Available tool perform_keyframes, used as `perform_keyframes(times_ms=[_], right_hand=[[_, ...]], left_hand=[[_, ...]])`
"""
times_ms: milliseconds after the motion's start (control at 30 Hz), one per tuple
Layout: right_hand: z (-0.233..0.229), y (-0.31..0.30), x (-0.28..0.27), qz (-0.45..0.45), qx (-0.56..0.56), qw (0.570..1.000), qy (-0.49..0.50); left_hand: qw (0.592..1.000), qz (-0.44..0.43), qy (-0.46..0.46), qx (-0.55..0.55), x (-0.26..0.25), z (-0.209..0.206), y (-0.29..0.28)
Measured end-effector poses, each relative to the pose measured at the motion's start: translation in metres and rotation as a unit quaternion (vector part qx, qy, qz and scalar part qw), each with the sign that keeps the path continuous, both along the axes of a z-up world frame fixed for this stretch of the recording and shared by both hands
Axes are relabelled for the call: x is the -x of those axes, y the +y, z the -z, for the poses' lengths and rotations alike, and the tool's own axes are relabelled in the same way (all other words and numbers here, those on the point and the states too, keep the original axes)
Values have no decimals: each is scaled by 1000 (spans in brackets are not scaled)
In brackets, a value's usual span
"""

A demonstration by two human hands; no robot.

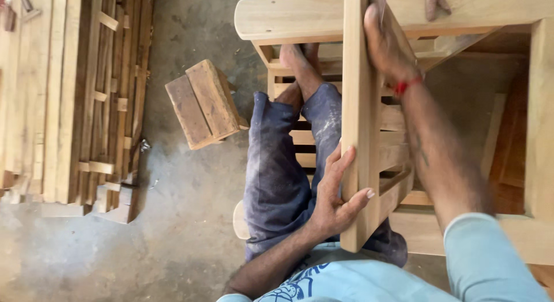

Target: The person sands the surfaces and edges of a wooden chair frame using sandpaper and their hands, occasionally using a mallet to tap parts of the assembly together.

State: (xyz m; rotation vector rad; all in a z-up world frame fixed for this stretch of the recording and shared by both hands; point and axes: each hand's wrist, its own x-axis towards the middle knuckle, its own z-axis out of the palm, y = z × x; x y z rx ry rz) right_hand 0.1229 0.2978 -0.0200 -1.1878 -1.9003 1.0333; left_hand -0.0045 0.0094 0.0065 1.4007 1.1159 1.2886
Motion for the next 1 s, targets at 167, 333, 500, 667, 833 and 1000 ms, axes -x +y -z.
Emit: perform_keyframes(times_ms=[167,333,500,667,833,1000], right_hand=[[22,-105,-22,-43,-85,995,24],[39,-102,-29,-56,-61,995,47],[23,25,-2,-36,-21,998,45],[17,23,-2,3,45,999,11],[36,-96,-24,-21,-42,998,29],[33,-187,-41,-44,-41,998,12]], left_hand=[[1000,13,-3,-8,4,0,5],[999,38,18,-13,10,-1,10],[998,26,42,-29,7,1,10],[1000,20,5,-18,4,5,5],[999,33,-8,-14,7,8,7],[998,52,-12,-25,9,9,12]])
